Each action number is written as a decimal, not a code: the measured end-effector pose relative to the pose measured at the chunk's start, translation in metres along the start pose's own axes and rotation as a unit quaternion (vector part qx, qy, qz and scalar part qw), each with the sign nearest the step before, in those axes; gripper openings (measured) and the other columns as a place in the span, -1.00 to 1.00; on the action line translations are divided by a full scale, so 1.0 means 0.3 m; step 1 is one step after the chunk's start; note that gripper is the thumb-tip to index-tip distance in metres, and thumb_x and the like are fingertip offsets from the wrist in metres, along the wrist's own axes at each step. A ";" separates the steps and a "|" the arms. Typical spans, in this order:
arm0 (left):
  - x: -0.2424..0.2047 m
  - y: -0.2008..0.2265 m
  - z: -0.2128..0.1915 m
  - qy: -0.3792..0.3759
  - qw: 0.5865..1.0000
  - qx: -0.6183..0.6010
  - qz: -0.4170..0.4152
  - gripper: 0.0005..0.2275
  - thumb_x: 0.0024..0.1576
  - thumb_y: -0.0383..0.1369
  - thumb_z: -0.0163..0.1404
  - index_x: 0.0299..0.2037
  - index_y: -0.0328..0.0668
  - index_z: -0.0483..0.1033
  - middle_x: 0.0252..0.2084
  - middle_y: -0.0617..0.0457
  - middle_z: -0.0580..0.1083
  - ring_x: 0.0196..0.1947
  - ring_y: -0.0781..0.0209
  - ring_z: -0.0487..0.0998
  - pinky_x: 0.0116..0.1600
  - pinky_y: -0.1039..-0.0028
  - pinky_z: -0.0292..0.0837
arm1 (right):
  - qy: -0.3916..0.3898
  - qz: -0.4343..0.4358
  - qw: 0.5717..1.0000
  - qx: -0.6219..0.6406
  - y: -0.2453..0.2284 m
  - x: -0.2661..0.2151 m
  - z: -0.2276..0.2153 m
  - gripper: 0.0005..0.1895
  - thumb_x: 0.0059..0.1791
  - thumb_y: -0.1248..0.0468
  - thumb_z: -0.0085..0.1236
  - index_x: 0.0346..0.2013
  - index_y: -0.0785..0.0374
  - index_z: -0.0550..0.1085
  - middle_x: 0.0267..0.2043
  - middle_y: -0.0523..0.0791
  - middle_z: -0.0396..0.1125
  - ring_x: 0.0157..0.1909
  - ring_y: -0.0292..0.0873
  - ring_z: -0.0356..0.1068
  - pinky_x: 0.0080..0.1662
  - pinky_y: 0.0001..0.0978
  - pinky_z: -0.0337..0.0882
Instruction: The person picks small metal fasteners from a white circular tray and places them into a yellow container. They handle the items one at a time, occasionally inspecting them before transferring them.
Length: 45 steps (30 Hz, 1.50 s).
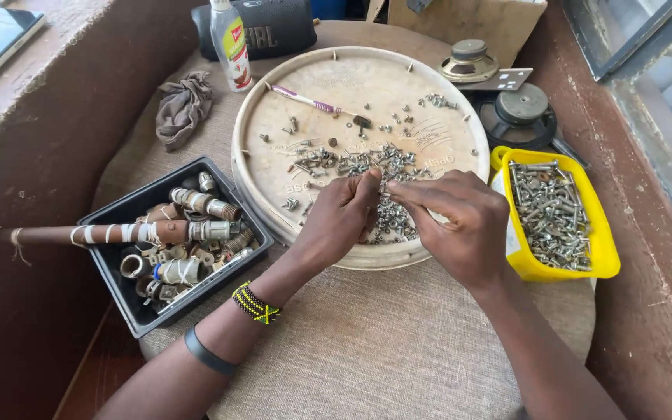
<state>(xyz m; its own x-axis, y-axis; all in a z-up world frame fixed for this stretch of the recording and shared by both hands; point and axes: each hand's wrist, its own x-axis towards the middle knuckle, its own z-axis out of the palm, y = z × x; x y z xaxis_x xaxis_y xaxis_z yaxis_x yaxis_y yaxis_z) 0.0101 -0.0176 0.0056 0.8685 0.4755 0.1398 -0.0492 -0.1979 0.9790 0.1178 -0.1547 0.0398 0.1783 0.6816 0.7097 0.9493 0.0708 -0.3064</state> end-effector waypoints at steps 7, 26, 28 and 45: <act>0.027 -0.036 -0.014 0.030 0.999 0.030 0.022 -0.46 0.37 -0.11 -0.31 -0.71 -0.05 0.31 -0.83 0.05 0.28 -0.67 0.25 0.26 -0.41 0.45 0.30 | -0.020 0.083 0.992 0.091 -0.032 0.024 -0.012 -0.78 -0.03 0.44 0.33 -0.11 0.20 0.66 -0.25 0.04 0.57 -0.36 -0.18 0.54 -0.24 -0.37 0.46; 0.024 -0.028 -0.030 0.031 0.998 -0.024 0.042 -0.49 0.39 -0.11 -0.31 -0.67 -0.01 0.29 -0.80 0.08 0.26 -0.69 0.29 0.24 -0.41 0.51 0.27 | 0.018 0.121 0.980 0.155 -0.024 0.019 0.011 -0.83 -0.06 0.47 0.35 -0.17 0.28 0.65 -0.26 0.09 0.56 -0.31 -0.15 0.54 -0.24 -0.34 0.50; 0.020 -0.019 -0.032 0.033 0.998 -0.030 0.041 -0.50 0.39 -0.11 -0.32 -0.67 0.01 0.28 -0.79 0.11 0.24 -0.68 0.31 0.23 -0.41 0.53 0.26 | 0.013 0.133 0.973 0.188 -0.009 0.009 0.023 -0.81 -0.05 0.45 0.34 -0.14 0.31 0.64 -0.24 0.12 0.55 -0.34 -0.13 0.53 -0.22 -0.31 0.52; -0.003 0.038 -0.032 0.010 0.996 0.033 0.080 -0.50 0.40 -0.08 -0.38 -0.50 -0.14 0.44 -0.66 -0.02 0.39 -0.55 0.15 0.38 -0.26 0.33 0.40 | 0.077 0.134 0.960 0.232 0.040 -0.011 0.030 -0.87 0.01 0.53 0.27 -0.18 0.33 0.61 -0.25 0.09 0.53 -0.34 -0.13 0.51 -0.25 -0.37 0.51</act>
<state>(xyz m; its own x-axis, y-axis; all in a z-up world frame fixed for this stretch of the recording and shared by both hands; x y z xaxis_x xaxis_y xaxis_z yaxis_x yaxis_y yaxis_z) 0.0041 -0.0120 0.0181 0.8423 0.4501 0.2967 -0.1531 -0.3279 0.9322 0.1263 -0.1497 0.0281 0.4705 0.6078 0.6397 0.6521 0.2489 -0.7161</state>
